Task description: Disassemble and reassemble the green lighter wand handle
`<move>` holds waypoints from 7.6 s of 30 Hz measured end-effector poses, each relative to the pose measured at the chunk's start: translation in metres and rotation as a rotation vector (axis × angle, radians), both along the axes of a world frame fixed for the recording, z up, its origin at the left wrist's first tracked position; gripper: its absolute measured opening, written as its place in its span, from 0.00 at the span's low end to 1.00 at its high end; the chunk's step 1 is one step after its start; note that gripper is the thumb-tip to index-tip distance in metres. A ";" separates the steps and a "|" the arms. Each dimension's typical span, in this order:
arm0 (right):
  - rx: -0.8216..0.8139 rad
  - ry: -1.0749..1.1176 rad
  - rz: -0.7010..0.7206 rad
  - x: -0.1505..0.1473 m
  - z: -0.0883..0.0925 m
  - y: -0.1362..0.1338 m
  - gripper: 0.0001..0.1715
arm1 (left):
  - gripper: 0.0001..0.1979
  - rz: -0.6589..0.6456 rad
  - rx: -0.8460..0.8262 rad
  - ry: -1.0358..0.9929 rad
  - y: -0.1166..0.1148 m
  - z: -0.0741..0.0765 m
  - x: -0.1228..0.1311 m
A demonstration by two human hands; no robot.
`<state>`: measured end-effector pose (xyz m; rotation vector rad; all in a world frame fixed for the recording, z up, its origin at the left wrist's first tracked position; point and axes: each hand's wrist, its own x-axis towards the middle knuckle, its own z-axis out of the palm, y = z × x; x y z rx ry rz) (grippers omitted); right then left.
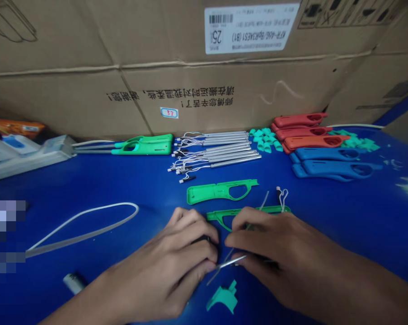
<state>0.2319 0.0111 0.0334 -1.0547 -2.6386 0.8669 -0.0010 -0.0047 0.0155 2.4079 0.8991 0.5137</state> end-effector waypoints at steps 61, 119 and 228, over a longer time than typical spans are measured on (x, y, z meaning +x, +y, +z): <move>0.161 0.345 -0.058 -0.008 -0.009 -0.005 0.08 | 0.04 0.494 -0.548 -0.622 0.001 0.003 0.006; 0.153 0.404 -0.026 -0.008 -0.011 -0.012 0.11 | 0.10 0.372 0.144 -0.360 -0.023 -0.007 0.014; 0.322 0.283 0.000 -0.004 -0.008 -0.015 0.08 | 0.09 0.241 0.371 -0.310 -0.014 0.000 0.009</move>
